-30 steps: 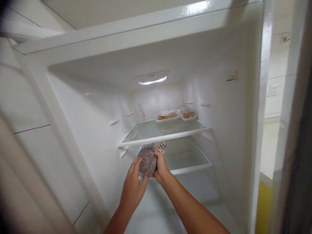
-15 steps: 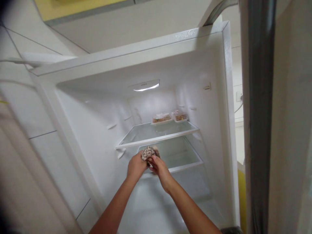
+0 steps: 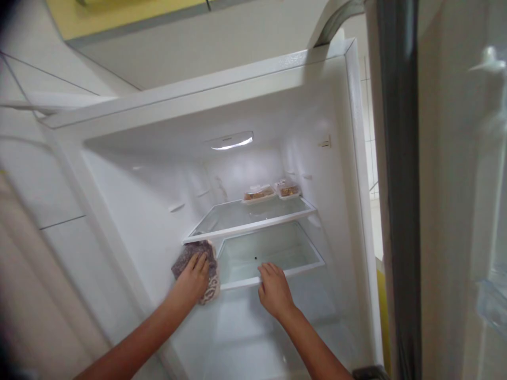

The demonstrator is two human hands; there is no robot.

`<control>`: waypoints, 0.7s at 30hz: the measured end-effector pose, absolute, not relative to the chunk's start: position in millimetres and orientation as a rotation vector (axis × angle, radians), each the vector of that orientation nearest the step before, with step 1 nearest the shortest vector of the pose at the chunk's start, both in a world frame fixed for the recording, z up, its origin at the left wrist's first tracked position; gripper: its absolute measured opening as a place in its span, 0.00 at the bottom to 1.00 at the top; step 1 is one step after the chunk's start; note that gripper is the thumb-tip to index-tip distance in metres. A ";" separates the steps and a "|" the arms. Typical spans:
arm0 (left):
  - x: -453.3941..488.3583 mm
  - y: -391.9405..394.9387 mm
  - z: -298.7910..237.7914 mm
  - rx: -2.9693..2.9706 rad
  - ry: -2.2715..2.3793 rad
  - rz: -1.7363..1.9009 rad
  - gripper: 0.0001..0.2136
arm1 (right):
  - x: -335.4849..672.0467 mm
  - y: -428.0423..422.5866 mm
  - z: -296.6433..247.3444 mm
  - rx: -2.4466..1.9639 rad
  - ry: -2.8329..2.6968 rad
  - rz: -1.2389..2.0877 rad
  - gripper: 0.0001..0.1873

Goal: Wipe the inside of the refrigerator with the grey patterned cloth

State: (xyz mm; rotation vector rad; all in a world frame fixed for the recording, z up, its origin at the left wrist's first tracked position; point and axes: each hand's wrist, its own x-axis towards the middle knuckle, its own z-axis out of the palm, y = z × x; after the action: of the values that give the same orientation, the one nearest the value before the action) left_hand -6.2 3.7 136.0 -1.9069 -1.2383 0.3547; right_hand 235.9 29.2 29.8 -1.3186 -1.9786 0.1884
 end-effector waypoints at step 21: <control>17.1 98.8 127.4 -1.820 -1.634 0.170 0.26 | 246.1 24.7 2.3 -1.252 -2.029 -0.102 0.25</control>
State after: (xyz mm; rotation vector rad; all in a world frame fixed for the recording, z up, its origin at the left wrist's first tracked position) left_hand 17.1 98.8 127.4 -1.8203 -1.6345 0.1699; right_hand 246.1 24.7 2.3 -1.2523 -2.0290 -0.1016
